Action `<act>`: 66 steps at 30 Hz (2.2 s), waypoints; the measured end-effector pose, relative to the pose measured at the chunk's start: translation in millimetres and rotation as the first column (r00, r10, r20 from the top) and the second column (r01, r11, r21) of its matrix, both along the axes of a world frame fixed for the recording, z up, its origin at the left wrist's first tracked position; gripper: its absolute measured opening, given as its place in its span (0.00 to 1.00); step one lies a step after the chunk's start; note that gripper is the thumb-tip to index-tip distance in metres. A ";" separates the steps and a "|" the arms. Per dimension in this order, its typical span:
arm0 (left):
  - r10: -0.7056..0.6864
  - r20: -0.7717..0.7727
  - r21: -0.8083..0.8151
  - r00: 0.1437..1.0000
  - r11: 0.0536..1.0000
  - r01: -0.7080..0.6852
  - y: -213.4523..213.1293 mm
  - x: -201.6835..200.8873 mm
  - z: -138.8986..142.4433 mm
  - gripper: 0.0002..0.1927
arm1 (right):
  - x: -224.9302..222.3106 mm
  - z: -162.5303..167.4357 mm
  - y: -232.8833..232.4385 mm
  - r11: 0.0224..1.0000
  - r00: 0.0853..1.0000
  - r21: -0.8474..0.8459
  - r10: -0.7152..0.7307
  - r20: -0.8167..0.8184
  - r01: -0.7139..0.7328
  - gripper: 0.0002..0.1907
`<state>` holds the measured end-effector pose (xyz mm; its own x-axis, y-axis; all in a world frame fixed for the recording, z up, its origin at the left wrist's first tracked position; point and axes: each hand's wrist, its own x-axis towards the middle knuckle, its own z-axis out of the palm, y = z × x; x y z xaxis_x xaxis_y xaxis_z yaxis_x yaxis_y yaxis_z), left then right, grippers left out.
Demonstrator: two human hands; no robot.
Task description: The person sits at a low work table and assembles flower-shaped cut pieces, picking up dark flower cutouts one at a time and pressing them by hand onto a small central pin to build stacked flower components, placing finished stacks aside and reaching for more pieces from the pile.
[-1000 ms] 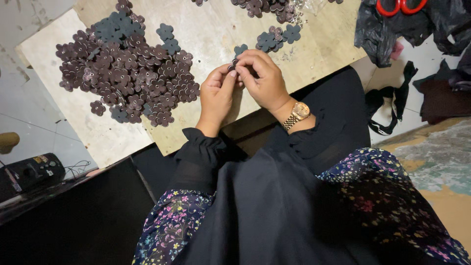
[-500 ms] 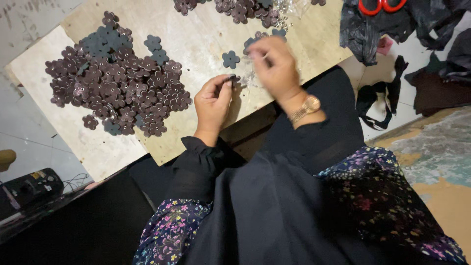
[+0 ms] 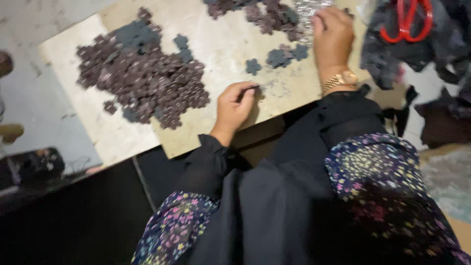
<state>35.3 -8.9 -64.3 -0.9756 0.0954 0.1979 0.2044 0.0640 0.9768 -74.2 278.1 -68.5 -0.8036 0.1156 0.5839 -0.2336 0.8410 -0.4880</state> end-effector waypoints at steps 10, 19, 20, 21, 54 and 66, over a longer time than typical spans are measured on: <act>0.209 -0.124 -0.265 0.970 0.935 -0.235 -36.5 4.9 49.3 0.08 | 4.3 3.8 -0.6 0.991 0.994 0.098 0.100 -0.047 -0.095 0.14; 0.595 -0.120 -0.563 0.795 0.618 -0.548 -124.3 -5.3 71.4 0.19 | 3.6 5.2 -6.6 0.997 0.994 -0.009 0.074 -0.079 -0.074 0.06; 0.588 -0.183 -0.569 0.787 0.590 -0.573 -121.6 -3.1 71.1 0.19 | 3.3 5.3 -6.0 0.998 0.995 0.001 0.064 -0.076 -0.064 0.05; 0.582 -0.251 -0.569 0.773 0.558 -0.605 -118.0 -0.3 70.9 0.19 | 2.3 5.4 -5.7 0.998 0.995 0.009 0.060 -0.077 -0.059 0.04; 0.127 -0.294 -0.441 0.947 0.861 -0.252 11.9 -41.2 38.8 0.09 | 12.3 25.1 -11.2 0.984 0.993 0.135 -0.117 -0.021 0.119 0.05; 0.093 0.187 0.258 0.978 0.956 -0.140 1.2 -39.0 14.5 0.11 | 46.9 41.6 -33.1 0.970 0.999 -0.240 -0.032 0.024 0.037 0.03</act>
